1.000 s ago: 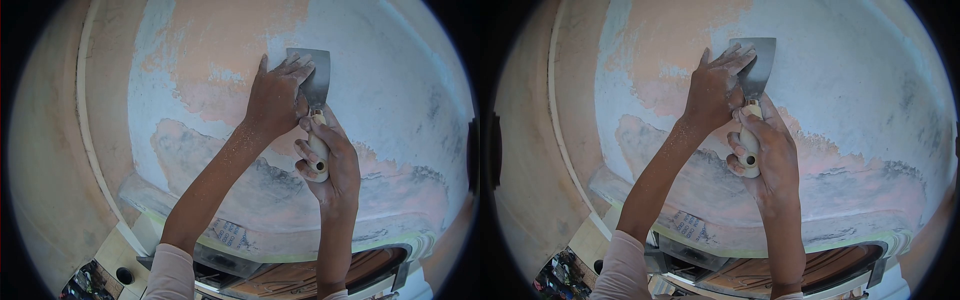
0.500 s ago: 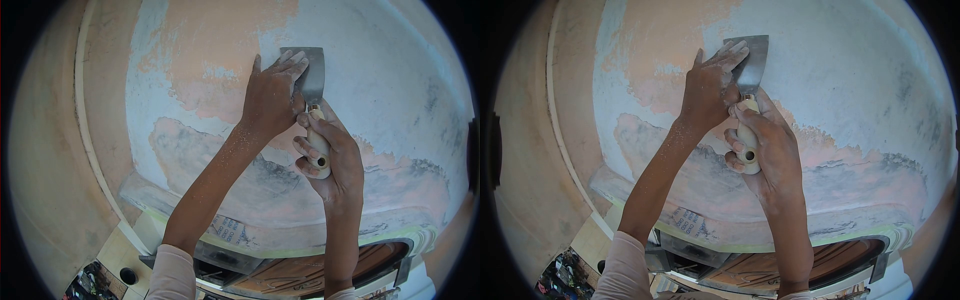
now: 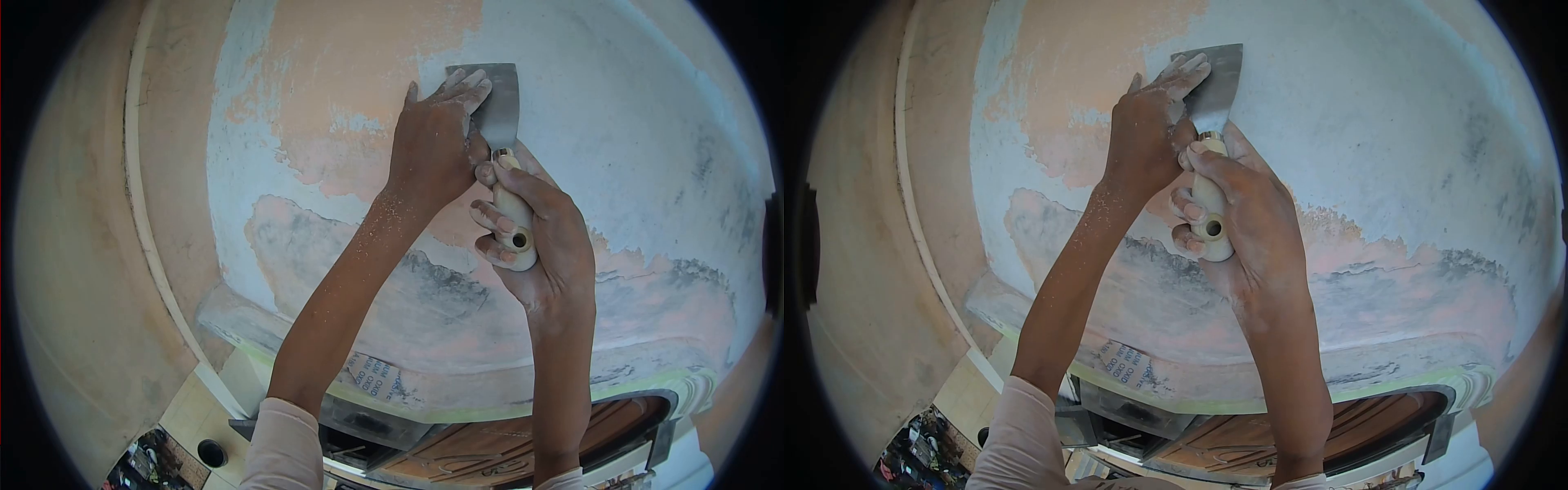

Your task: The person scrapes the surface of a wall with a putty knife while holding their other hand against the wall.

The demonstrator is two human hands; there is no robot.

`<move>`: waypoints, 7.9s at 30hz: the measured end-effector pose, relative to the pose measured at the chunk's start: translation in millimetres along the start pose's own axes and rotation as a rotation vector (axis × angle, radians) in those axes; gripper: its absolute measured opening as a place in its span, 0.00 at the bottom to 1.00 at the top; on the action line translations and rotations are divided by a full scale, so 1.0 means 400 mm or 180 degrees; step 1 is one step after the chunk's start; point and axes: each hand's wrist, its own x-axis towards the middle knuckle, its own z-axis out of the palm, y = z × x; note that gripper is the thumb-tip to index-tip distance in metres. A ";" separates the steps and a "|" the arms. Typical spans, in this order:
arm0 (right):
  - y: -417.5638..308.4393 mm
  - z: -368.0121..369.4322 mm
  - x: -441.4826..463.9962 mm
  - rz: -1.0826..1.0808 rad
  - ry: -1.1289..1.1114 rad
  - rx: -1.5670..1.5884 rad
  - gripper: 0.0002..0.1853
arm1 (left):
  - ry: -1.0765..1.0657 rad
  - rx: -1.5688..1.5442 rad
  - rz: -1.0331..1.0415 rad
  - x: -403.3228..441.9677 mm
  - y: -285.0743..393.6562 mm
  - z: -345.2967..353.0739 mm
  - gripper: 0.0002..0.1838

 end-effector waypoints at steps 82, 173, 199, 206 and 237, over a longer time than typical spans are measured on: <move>-0.057 0.069 0.109 -0.0093 -0.0319 -0.0021 0.09 | -0.0189 0.0101 0.0052 0.140 -0.060 -0.054 0.27; 0.238 -0.047 -0.094 0.0345 0.0011 0.0095 0.21 | -0.0435 -0.0216 0.0295 -0.218 -0.066 -0.045 0.34; 0.242 -0.052 -0.088 0.0361 -0.0120 0.0065 0.24 | -0.0323 -0.0347 0.0128 -0.229 -0.067 -0.044 0.31; 0.230 -0.046 -0.084 0.0400 -0.0033 0.0068 0.24 | -0.0387 -0.0271 0.0129 -0.217 -0.068 -0.052 0.35; 0.232 -0.004 -0.070 0.0380 -0.0090 0.0201 0.22 | -0.0346 -0.0258 0.0057 -0.196 -0.083 -0.077 0.33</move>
